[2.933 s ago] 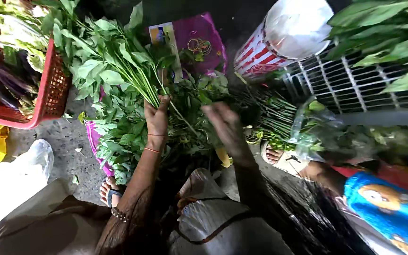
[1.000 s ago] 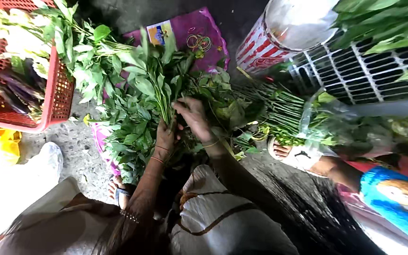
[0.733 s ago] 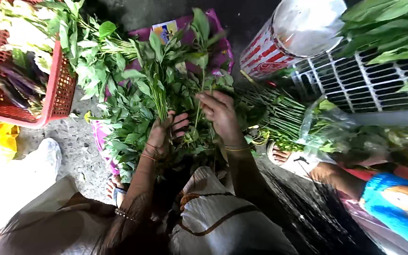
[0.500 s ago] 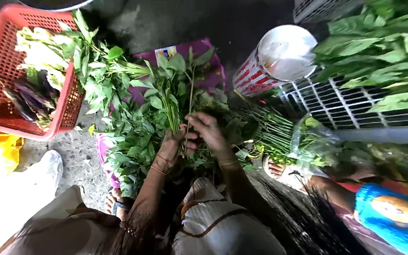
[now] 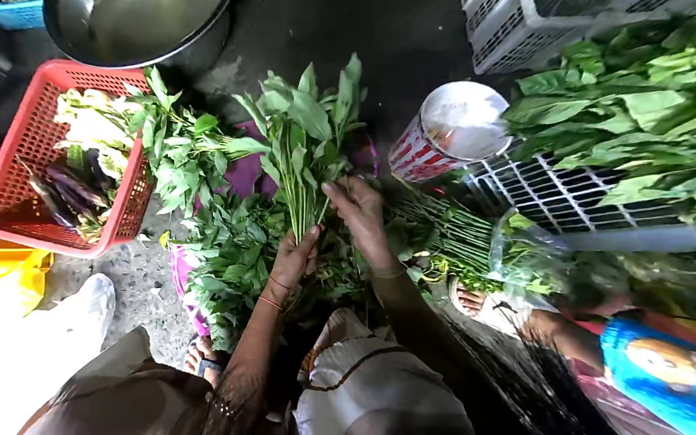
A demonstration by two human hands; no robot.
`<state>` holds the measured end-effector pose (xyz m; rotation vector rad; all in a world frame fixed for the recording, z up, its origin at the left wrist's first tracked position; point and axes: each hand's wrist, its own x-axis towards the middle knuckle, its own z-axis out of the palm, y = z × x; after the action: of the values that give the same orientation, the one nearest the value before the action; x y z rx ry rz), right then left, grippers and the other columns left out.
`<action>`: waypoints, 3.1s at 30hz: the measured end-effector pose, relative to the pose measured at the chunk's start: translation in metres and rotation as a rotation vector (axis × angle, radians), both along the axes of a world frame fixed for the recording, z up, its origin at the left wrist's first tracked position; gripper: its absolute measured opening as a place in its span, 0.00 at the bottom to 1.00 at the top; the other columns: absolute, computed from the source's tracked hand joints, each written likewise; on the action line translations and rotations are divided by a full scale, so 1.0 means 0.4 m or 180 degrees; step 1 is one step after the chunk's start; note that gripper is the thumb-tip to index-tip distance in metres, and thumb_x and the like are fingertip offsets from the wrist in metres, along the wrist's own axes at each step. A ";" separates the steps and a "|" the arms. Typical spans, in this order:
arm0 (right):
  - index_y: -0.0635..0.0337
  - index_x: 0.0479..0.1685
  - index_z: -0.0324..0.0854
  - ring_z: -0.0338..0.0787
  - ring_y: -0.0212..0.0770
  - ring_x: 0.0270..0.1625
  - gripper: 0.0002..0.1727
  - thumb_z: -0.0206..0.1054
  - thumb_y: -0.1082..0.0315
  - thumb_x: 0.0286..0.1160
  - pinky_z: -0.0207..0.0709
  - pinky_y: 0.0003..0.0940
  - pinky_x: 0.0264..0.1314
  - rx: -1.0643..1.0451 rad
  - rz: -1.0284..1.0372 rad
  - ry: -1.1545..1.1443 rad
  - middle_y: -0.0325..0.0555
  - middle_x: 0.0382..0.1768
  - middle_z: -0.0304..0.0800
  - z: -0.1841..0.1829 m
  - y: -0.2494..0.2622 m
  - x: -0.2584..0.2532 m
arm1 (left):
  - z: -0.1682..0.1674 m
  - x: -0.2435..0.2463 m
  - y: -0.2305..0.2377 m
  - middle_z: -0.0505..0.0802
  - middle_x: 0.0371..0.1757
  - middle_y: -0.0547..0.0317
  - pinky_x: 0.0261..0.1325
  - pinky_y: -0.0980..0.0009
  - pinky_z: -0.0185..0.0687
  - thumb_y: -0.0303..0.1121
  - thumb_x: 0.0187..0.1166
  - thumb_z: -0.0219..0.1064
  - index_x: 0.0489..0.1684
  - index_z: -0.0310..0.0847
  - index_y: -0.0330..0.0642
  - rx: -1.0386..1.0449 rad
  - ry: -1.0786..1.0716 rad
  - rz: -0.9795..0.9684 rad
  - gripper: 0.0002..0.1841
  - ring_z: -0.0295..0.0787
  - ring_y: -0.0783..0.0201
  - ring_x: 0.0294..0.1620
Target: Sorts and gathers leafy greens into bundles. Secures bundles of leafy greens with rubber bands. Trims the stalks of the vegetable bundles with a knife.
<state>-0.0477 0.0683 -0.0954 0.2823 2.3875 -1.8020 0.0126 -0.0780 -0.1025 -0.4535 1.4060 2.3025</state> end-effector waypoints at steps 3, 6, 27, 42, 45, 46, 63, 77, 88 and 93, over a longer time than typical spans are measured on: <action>0.55 0.41 0.79 0.68 0.36 0.15 0.20 0.65 0.45 0.84 0.63 0.32 0.15 0.0237 -0.0051 0.0012 0.43 0.21 0.74 -0.004 0.007 0.021 | -0.004 0.008 0.017 0.71 0.12 0.71 0.16 0.83 0.63 0.31 0.90 0.56 0.49 0.78 0.39 -0.0234 -0.0058 0.0047 0.07 0.63 0.78 0.10; 0.56 0.39 0.84 0.69 0.39 0.14 0.28 0.54 0.40 0.88 0.64 0.36 0.15 0.0543 -0.0066 -0.0051 0.45 0.20 0.78 -0.004 -0.005 0.053 | 0.003 0.008 0.036 0.69 0.11 0.69 0.13 0.83 0.62 0.35 0.93 0.54 0.46 0.73 0.43 -0.0155 -0.0383 0.0253 0.07 0.63 0.77 0.08; 0.59 0.90 0.62 0.63 0.45 0.89 0.29 0.46 0.58 0.95 0.59 0.47 0.90 0.0516 0.0467 0.1011 0.47 0.89 0.62 0.027 0.104 0.105 | 0.025 0.005 0.078 0.90 0.35 0.67 0.29 0.80 0.83 0.48 0.95 0.47 0.56 0.79 0.48 0.0646 -0.1284 0.0386 0.18 0.86 0.75 0.27; 0.57 0.70 0.81 0.83 0.39 0.73 0.23 0.55 0.56 0.84 0.82 0.41 0.70 -0.0846 -0.1017 0.0494 0.41 0.71 0.84 -0.089 0.039 0.271 | -0.013 -0.003 0.034 0.92 0.45 0.61 0.43 0.67 0.92 0.26 0.86 0.60 0.65 0.82 0.52 0.1016 -0.1117 0.0333 0.15 0.92 0.66 0.40; 0.55 0.78 0.72 0.80 0.37 0.74 0.29 0.50 0.46 0.88 0.80 0.42 0.72 -0.0797 -0.1252 0.0356 0.40 0.72 0.80 -0.078 0.010 0.258 | -0.013 0.006 0.069 0.93 0.45 0.60 0.46 0.64 0.93 0.26 0.86 0.60 0.64 0.82 0.53 0.1239 -0.0993 0.0625 0.15 0.92 0.65 0.40; 0.56 0.79 0.71 0.79 0.37 0.74 0.30 0.47 0.46 0.89 0.77 0.42 0.73 -0.0768 -0.1237 0.0340 0.41 0.73 0.80 -0.078 0.001 0.252 | -0.011 0.016 0.091 0.93 0.43 0.61 0.46 0.64 0.93 0.27 0.86 0.61 0.64 0.82 0.53 0.1236 -0.0940 0.0725 0.14 0.92 0.66 0.39; 0.58 0.64 0.79 0.89 0.32 0.41 0.16 0.52 0.68 0.87 0.86 0.28 0.42 -0.0969 -0.0767 0.0301 0.40 0.49 0.88 -0.041 0.045 0.166 | -0.020 -0.005 -0.026 0.79 0.16 0.67 0.13 0.83 0.75 0.33 0.88 0.53 0.48 0.81 0.45 0.2957 -0.0810 0.0303 0.10 0.77 0.75 0.10; 0.59 0.72 0.68 0.83 0.29 0.29 0.19 0.56 0.67 0.85 0.81 0.24 0.30 -0.0201 -0.0956 0.1453 0.39 0.37 0.83 -0.007 0.110 0.125 | -0.051 0.013 -0.028 0.78 0.19 0.67 0.13 0.84 0.74 0.32 0.87 0.51 0.50 0.74 0.43 0.3937 -0.1207 0.0038 0.07 0.76 0.74 0.10; 0.59 0.59 0.88 0.86 0.43 0.47 0.16 0.72 0.62 0.79 0.83 0.38 0.44 0.1483 0.0336 0.1476 0.52 0.53 0.83 0.059 0.066 0.085 | -0.025 0.017 -0.007 0.80 0.21 0.67 0.15 0.85 0.75 0.33 0.90 0.54 0.54 0.76 0.46 0.2779 -0.0955 -0.0240 0.07 0.77 0.76 0.12; 0.61 0.56 0.89 0.89 0.41 0.47 0.11 0.69 0.70 0.80 0.84 0.35 0.49 0.1419 0.0687 0.1648 0.51 0.53 0.88 0.054 0.088 0.085 | -0.014 0.017 0.004 0.73 0.13 0.71 0.12 0.85 0.70 0.37 0.92 0.54 0.62 0.78 0.40 0.1873 -0.0719 -0.0240 0.14 0.70 0.78 0.08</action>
<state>-0.0138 0.1036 -0.0736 -0.4437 3.0110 -1.3511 0.0196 -0.0763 -0.1079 -0.4426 0.5858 2.3685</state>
